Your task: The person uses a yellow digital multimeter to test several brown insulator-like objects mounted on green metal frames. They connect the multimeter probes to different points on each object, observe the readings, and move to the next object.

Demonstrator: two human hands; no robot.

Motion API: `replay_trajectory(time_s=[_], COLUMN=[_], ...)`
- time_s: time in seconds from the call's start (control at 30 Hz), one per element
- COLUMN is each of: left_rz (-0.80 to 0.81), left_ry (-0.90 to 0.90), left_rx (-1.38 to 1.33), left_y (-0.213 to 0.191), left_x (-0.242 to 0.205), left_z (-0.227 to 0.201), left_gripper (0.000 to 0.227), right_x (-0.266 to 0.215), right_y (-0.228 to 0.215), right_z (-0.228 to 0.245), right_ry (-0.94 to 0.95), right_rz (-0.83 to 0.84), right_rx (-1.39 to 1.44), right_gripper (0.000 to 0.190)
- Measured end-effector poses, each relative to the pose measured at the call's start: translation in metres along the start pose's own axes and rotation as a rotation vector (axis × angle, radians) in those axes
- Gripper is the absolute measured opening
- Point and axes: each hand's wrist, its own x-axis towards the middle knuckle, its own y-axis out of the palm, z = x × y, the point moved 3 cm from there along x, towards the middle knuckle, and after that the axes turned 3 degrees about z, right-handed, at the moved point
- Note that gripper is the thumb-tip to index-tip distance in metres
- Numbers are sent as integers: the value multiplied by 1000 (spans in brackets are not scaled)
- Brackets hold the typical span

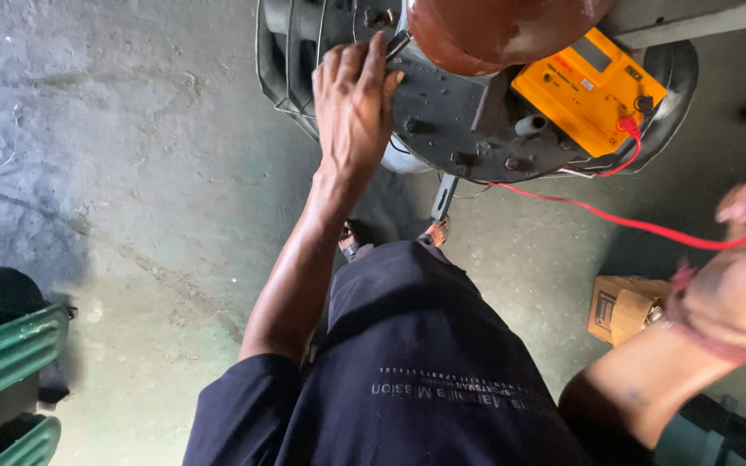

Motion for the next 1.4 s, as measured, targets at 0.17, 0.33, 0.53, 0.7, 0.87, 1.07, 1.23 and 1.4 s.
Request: replay_trajectory(time_s=[0.17, 0.33, 0.53, 0.7, 0.87, 1.07, 1.23, 1.4], left_rz=[135, 130, 260, 240, 361, 126, 206, 529], left_ry=[-131, 26, -58, -101, -72, 189, 21, -421], left_rx=[-228, -470, -577, -649, -641, -329, -465, -806], left_y=[32, 30, 22, 11, 10, 27, 28, -5], left_x=[4, 19, 23, 18, 26, 13, 7, -76], left_z=[21, 44, 41, 32, 41, 52, 70, 65], left_gripper=[30, 13, 16, 19, 17, 20, 28, 19], right_x=[-69, -109, -130, -155, -173, -184, -189, -192], right_y=[11, 30, 38, 47, 58, 66, 51, 21], right_z=[-31, -51, -55, -65, -71, -76, -86, -111], right_ry=[162, 268, 365, 483, 576, 579, 567, 523], right_rz=[-5, -43, -174, -234, -211, -183, -173, -68], right_rx=[266, 288, 320, 223, 238, 212, 228, 47], right_gripper=[35, 34, 31, 37, 34, 33, 34, 34])
